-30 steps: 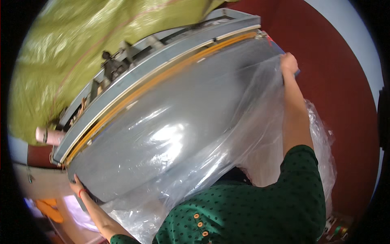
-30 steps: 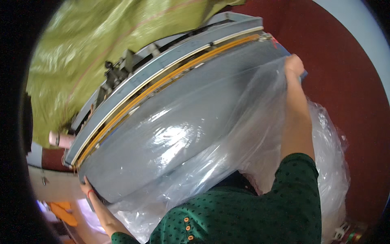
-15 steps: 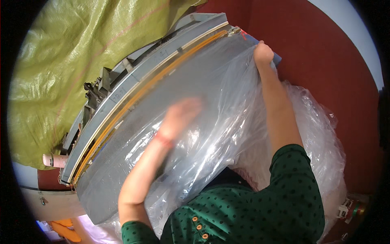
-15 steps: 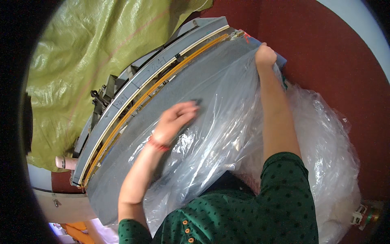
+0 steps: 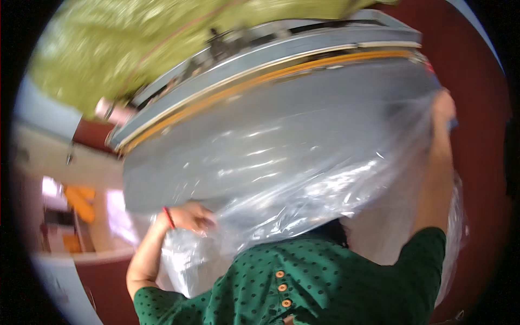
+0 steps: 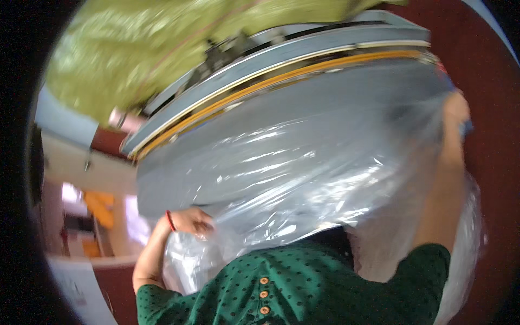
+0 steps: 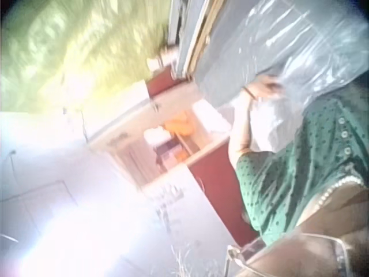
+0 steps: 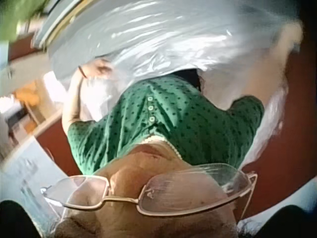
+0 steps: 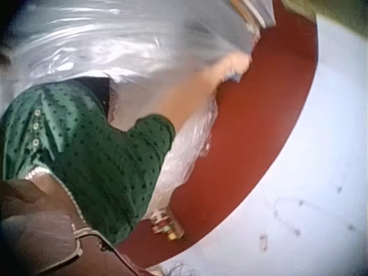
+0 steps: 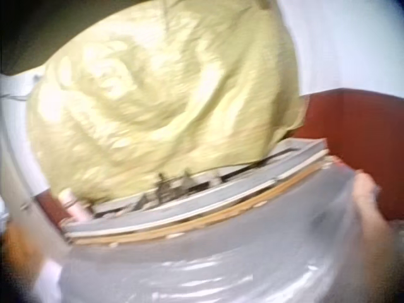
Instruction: Sealing and cutting large plastic film using a heat-sealing machine in a workshop.
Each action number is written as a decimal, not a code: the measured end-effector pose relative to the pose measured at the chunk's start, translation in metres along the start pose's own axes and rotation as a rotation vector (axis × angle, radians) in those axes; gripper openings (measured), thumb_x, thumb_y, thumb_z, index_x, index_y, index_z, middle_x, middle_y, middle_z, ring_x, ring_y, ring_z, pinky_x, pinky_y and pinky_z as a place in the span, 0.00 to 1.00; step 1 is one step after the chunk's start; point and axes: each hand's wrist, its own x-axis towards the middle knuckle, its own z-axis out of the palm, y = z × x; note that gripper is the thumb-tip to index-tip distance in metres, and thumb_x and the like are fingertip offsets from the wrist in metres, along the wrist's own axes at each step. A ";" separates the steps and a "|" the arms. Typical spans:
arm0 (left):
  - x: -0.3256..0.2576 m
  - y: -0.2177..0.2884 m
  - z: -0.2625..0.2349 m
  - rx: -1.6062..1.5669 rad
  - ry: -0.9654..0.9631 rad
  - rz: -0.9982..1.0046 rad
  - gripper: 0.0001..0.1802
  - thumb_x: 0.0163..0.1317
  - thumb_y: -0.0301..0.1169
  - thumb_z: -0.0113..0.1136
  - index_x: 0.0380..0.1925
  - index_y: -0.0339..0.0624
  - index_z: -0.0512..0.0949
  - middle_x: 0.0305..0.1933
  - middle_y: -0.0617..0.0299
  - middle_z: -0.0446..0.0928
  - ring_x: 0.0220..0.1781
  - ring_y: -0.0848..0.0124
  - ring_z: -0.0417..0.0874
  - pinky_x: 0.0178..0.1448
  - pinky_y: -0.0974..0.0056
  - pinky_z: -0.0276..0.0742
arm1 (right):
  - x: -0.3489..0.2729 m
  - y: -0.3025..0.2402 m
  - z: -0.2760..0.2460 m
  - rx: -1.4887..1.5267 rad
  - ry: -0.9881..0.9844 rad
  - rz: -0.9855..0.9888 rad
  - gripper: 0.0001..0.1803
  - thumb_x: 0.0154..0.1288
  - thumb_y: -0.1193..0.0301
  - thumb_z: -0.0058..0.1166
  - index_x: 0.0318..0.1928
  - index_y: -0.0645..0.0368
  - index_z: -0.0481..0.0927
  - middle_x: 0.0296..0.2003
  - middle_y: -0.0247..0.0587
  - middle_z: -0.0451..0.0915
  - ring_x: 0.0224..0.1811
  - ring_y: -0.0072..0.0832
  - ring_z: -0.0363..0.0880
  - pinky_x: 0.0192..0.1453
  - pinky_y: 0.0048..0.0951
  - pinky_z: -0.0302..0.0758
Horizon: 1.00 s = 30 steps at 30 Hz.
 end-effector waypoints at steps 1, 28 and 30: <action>-0.041 -0.039 0.007 0.274 -0.047 -0.429 0.13 0.50 0.30 0.51 0.37 0.40 0.75 0.35 0.56 0.77 0.36 0.64 0.77 0.41 0.63 0.72 | 0.018 0.018 0.015 -0.009 -0.006 0.079 0.17 0.64 0.61 0.34 0.40 0.56 0.76 0.39 0.47 0.78 0.41 0.44 0.77 0.41 0.43 0.74; -0.261 -0.044 0.008 1.038 2.127 -0.755 0.07 0.55 0.24 0.49 0.33 0.36 0.73 0.33 0.51 0.76 0.34 0.60 0.78 0.36 0.62 0.74 | 0.038 0.038 0.043 -0.061 -0.129 -0.067 0.19 0.62 0.56 0.35 0.47 0.50 0.71 0.43 0.46 0.75 0.44 0.46 0.73 0.42 0.45 0.70; -0.202 -0.046 0.042 0.607 1.961 -0.311 0.07 0.57 0.28 0.49 0.33 0.37 0.73 0.31 0.55 0.74 0.33 0.62 0.77 0.39 0.64 0.73 | 0.028 0.033 0.038 -0.054 -0.120 -0.056 0.19 0.62 0.56 0.36 0.47 0.50 0.71 0.43 0.46 0.75 0.44 0.46 0.74 0.42 0.45 0.70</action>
